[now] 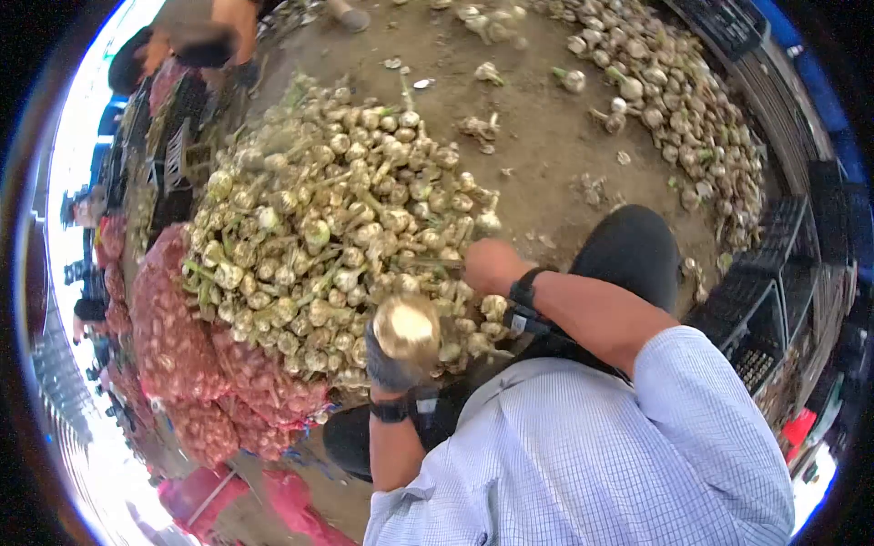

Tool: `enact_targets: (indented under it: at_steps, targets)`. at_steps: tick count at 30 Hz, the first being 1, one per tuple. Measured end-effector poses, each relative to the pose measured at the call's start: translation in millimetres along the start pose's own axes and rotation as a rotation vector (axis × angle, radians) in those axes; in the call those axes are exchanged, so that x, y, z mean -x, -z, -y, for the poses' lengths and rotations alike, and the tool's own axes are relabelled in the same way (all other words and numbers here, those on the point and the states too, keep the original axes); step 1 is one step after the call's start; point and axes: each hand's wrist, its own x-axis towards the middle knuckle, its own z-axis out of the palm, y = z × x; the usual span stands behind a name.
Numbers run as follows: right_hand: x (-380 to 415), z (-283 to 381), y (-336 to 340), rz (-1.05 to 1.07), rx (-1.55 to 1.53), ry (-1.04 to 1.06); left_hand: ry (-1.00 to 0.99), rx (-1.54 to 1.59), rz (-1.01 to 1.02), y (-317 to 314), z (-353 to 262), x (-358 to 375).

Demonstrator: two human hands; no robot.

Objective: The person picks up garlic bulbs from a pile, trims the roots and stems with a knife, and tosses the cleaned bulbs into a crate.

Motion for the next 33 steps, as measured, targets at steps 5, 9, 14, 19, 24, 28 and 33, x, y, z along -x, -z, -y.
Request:
enact_targets:
  at_steps: [5, 9, 14, 19, 24, 28, 33]
  targets:
    - [-6.0, -9.6, 3.5, -0.228, -0.177, 0.101, -0.161, -0.325, -0.168, 7.6, 50.3, -8.3]
    - [-15.7, 1.8, -10.3, -0.143, -0.253, 0.037, 0.247, 0.579, -0.014, -1.2, -8.5, -67.0]
    - [-16.7, -10.5, -13.5, -0.318, -0.162, 0.124, 0.006, 0.491, 0.066, -2.1, -31.9, -102.4]
    - [-6.7, -3.8, -8.1, -0.292, -0.120, 0.131, 0.571, -1.238, 0.291, 97.3, 70.5, -79.8]
    - [11.8, 18.8, 14.0, -0.004, -0.468, 0.024, 0.632, -1.601, 0.443, 143.0, 109.7, -54.4]
    - [14.1, 24.1, 4.3, 0.277, -1.234, -0.058, 0.593, -1.760, 0.458, 138.9, 125.9, -60.7]
    - [24.2, 25.7, 15.1, 0.443, -1.362, -0.011, 0.451, -1.472, 0.271, 153.4, 104.6, -63.5]
